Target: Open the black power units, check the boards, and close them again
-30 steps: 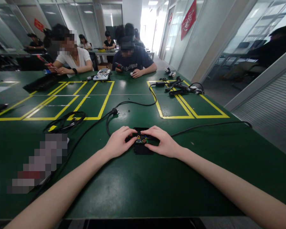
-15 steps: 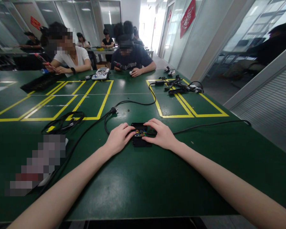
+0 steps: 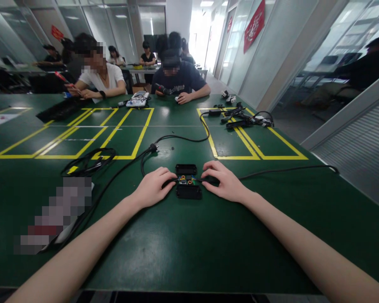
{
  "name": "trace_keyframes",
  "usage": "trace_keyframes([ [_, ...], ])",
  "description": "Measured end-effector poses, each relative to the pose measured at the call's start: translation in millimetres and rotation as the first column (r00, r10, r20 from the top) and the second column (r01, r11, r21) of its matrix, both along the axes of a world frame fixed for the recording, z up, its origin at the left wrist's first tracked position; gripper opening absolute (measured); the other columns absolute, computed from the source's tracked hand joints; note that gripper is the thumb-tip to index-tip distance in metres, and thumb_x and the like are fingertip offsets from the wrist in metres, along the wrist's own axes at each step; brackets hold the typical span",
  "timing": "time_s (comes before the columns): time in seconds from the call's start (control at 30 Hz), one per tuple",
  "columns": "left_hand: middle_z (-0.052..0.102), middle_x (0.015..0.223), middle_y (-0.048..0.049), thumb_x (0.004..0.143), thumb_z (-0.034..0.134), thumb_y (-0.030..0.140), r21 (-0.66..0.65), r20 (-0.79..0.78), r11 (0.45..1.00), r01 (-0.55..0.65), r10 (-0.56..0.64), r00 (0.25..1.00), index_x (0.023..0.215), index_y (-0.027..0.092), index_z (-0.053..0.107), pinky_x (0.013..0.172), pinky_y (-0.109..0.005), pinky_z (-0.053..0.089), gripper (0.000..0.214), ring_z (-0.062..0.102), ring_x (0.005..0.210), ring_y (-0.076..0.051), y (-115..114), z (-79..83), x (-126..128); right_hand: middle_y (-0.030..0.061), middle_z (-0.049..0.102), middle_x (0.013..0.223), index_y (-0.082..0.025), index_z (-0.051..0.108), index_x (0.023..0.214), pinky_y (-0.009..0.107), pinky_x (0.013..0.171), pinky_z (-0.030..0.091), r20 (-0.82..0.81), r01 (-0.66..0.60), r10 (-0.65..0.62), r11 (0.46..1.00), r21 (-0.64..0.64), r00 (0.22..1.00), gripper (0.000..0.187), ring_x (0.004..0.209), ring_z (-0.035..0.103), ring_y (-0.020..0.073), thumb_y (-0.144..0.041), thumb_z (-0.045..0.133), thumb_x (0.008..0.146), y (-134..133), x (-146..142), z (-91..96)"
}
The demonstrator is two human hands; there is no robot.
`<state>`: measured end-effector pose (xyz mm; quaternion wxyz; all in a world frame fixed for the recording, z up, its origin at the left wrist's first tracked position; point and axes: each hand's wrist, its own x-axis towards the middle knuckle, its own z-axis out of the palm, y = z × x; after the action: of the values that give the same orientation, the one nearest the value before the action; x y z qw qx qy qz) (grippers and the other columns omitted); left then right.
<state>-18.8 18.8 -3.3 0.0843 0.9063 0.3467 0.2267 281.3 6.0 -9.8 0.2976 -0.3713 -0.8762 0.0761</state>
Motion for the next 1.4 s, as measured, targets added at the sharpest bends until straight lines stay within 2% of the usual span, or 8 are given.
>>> trace_keyframes([
  [0.13, 0.073, 0.105, -0.0072, 0.104, 0.05, 0.025, -0.01, 0.034, 1.0, -0.019, 0.019, 0.999, 0.112, 0.02, 0.067, 0.087, -0.034, 0.057, 0.019, 0.068, 0.099, -0.022, 0, -1.4, 1, 0.0107, 0.069, 0.103, -0.021, 0.064, 0.096, 0.042, 0.085, 0.054, 0.023, -0.032, 0.033, 0.999, -0.017, 0.999, 0.006, 0.095, 0.063, 0.0257, -0.023, 0.059, 0.097, 0, -4, 2.2],
  [0.23, 0.075, 0.108, -0.0067, 0.106, 0.046, 0.028, -0.05, 0.09, 0.998, -0.041, 0.045, 0.995, 0.117, 0.02, 0.066, 0.088, -0.033, 0.058, 0.024, 0.071, 0.097, -0.021, -3, -0.3, 2, 0.0083, 0.07, 0.093, -0.02, 0.064, 0.099, 0.034, 0.074, 0.052, -0.002, 0.012, -0.012, 0.999, -0.037, 1.0, 0.011, 0.084, 0.065, 0.0223, -0.024, 0.054, 0.101, -4, -5, 3.7],
  [0.4, 0.076, 0.093, -0.0041, 0.102, 0.05, 0.028, -0.068, 0.182, 0.997, -0.02, 0.032, 0.983, 0.106, 0.018, 0.069, 0.069, -0.025, 0.055, 0.022, 0.069, 0.072, -0.015, -9, 3.9, 2, -0.0019, 0.061, 0.066, -0.019, 0.064, 0.097, 0.024, 0.055, 0.038, -0.016, 0.008, -0.01, 0.994, -0.112, 1.0, 0.015, 0.054, 0.054, 0.0126, -0.029, 0.053, 0.102, -9, -5, 2.7],
  [0.5, 0.075, 0.085, -0.0034, 0.096, 0.054, 0.023, -0.053, 0.235, 0.998, 0.032, -0.019, 0.972, 0.097, 0.017, 0.07, 0.061, -0.022, 0.051, 0.017, 0.066, 0.065, -0.012, -12, 6.0, 3, -0.0019, 0.06, 0.065, -0.019, 0.064, 0.093, 0.023, 0.055, 0.037, -0.031, -0.038, 0.036, 0.995, -0.093, 0.999, 0.019, 0.053, 0.053, 0.0113, -0.03, 0.053, 0.102, -11, -4, 3.7],
  [0.73, 0.072, 0.076, -0.0023, 0.09, 0.055, 0.019, -0.038, 0.27, 0.994, 0.098, -0.085, 0.959, 0.088, 0.016, 0.07, 0.056, -0.019, 0.047, 0.016, 0.063, 0.061, -0.011, -13, 5.8, 6, 0.0012, 0.066, 0.069, -0.019, 0.066, 0.088, 0.023, 0.056, 0.038, -0.022, -0.074, 0.073, 0.996, -0.052, 0.997, 0.025, 0.054, 0.055, 0.0114, -0.027, 0.048, 0.104, -12, -6, 7.5],
  [0.97, 0.073, 0.077, -0.0017, 0.09, 0.056, 0.02, -0.081, 0.239, 0.991, 0.111, -0.088, 0.967, 0.09, 0.017, 0.071, 0.058, -0.02, 0.048, 0.015, 0.065, 0.062, -0.011, -14, 4.6, 6, -0.0003, 0.064, 0.067, -0.019, 0.067, 0.086, 0.023, 0.055, 0.036, -0.002, -0.078, 0.078, 0.995, -0.068, 0.997, 0.024, 0.051, 0.05, 0.0106, -0.026, 0.05, 0.102, -13, -6, 7.4],
  [1.2, 0.075, 0.082, -0.0015, 0.092, 0.057, 0.019, -0.113, 0.196, 0.988, 0.105, -0.082, 0.977, 0.095, 0.018, 0.073, 0.058, -0.02, 0.047, 0.017, 0.065, 0.063, -0.011, -14, 2.0, 4, 0.0002, 0.065, 0.066, -0.019, 0.068, 0.086, 0.023, 0.056, 0.037, 0.06, -0.054, 0.06, 0.994, -0.099, 0.996, 0.024, 0.053, 0.055, 0.0117, -0.027, 0.052, 0.101, -10, -7, 4.8],
  [1.4, 0.073, 0.082, -0.0026, 0.095, 0.058, 0.021, -0.072, 0.162, 0.995, 0.075, -0.063, 0.985, 0.1, 0.019, 0.075, 0.065, -0.024, 0.051, 0.018, 0.066, 0.071, -0.015, -11, 0.4, 4, 0.0005, 0.066, 0.066, -0.019, 0.069, 0.087, 0.024, 0.055, 0.038, 0.082, 0.004, 0.005, 0.994, -0.111, 0.997, 0.023, 0.052, 0.055, 0.0127, -0.028, 0.053, 0.1, -9, -9, 5.2],
])
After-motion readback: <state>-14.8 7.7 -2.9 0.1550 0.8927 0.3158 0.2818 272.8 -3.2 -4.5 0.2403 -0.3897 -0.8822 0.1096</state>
